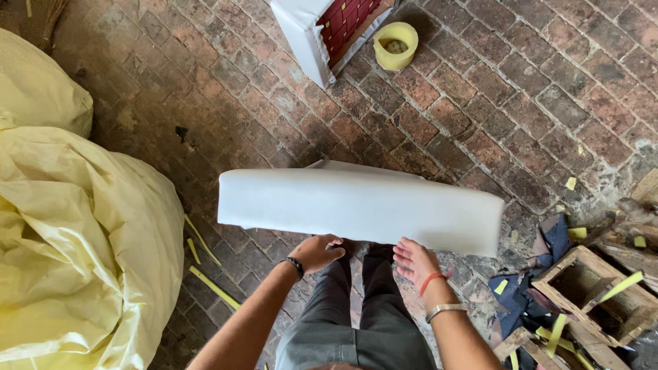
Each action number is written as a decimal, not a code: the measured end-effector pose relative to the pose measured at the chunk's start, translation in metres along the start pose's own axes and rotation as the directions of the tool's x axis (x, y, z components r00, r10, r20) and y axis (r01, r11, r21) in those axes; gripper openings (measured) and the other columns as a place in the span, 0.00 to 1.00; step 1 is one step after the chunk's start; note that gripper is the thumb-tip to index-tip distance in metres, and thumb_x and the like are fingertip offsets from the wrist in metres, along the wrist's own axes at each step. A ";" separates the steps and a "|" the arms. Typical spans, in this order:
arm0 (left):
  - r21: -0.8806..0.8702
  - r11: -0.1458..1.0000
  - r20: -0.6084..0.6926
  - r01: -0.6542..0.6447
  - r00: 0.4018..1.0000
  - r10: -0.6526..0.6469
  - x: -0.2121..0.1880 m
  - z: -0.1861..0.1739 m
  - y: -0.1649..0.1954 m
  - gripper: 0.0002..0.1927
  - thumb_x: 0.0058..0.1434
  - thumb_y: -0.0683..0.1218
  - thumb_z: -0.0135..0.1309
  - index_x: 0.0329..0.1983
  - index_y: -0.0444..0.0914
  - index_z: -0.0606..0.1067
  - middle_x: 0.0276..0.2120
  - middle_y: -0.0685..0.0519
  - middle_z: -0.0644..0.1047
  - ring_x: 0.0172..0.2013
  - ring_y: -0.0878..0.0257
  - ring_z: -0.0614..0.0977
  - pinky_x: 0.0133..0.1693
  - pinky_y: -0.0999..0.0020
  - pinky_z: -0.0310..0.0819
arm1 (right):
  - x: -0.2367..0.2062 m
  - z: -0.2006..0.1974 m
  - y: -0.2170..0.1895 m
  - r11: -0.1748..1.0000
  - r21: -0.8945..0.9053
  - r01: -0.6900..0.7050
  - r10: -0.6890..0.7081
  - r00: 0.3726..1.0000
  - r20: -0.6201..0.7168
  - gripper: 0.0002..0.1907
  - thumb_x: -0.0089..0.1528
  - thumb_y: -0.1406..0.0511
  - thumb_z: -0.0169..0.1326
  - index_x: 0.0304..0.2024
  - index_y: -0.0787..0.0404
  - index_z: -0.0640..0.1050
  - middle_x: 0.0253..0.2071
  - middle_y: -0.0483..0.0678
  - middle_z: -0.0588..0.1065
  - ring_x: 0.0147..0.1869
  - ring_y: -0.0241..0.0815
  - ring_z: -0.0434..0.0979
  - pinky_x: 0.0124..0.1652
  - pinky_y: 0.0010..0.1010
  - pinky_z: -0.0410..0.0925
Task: The person staples white fabric lining over the foam and red webbing of wooden chair backrest frames using a pneumatic staple gun. They press the fabric taut, fold it over the frame edges, staple along the sides, flip the frame over to work on the reverse, and pull the air hose across the workspace as they move between pieces.
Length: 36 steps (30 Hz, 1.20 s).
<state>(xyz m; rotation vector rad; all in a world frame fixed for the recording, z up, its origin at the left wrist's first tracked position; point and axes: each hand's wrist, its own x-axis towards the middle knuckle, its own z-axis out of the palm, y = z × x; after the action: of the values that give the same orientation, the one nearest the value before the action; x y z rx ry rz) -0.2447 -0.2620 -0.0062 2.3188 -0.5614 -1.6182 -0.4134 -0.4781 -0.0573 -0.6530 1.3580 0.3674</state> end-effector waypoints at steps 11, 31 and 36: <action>0.125 0.987 -0.385 0.097 0.922 -0.042 0.086 -0.008 -0.017 0.38 0.62 0.54 0.57 0.74 0.46 0.59 0.76 0.45 0.51 0.75 0.49 0.52 0.69 0.43 0.53 | 0.074 0.002 0.023 0.886 0.461 0.057 -0.016 0.996 -0.092 0.37 0.61 0.45 0.57 0.65 0.59 0.70 0.62 0.51 0.71 0.67 0.49 0.69 0.64 0.48 0.62; 0.362 0.932 -0.322 -0.011 0.937 0.136 0.096 0.011 -0.066 0.51 0.61 0.61 0.51 0.79 0.49 0.38 0.78 0.43 0.36 0.76 0.47 0.36 0.71 0.42 0.25 | 0.126 0.010 0.033 0.584 0.746 0.320 -0.099 0.940 -0.326 0.21 0.57 0.55 0.59 0.52 0.51 0.79 0.52 0.41 0.79 0.62 0.44 0.76 0.62 0.46 0.66; 0.355 0.933 -0.472 0.057 0.873 0.126 0.103 -0.015 -0.121 0.45 0.64 0.65 0.43 0.79 0.51 0.39 0.78 0.46 0.36 0.76 0.51 0.37 0.71 0.43 0.24 | 0.086 0.072 0.021 0.519 0.776 0.360 -0.321 0.923 -0.213 0.18 0.55 0.63 0.64 0.46 0.56 0.77 0.51 0.43 0.77 0.62 0.46 0.74 0.65 0.42 0.65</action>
<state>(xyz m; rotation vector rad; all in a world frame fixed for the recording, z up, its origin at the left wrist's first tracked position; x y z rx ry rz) -0.1795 -0.2009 -0.1378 2.8191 -0.8193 -0.8929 -0.3534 -0.4279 -0.1404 -0.1272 1.2265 -0.6001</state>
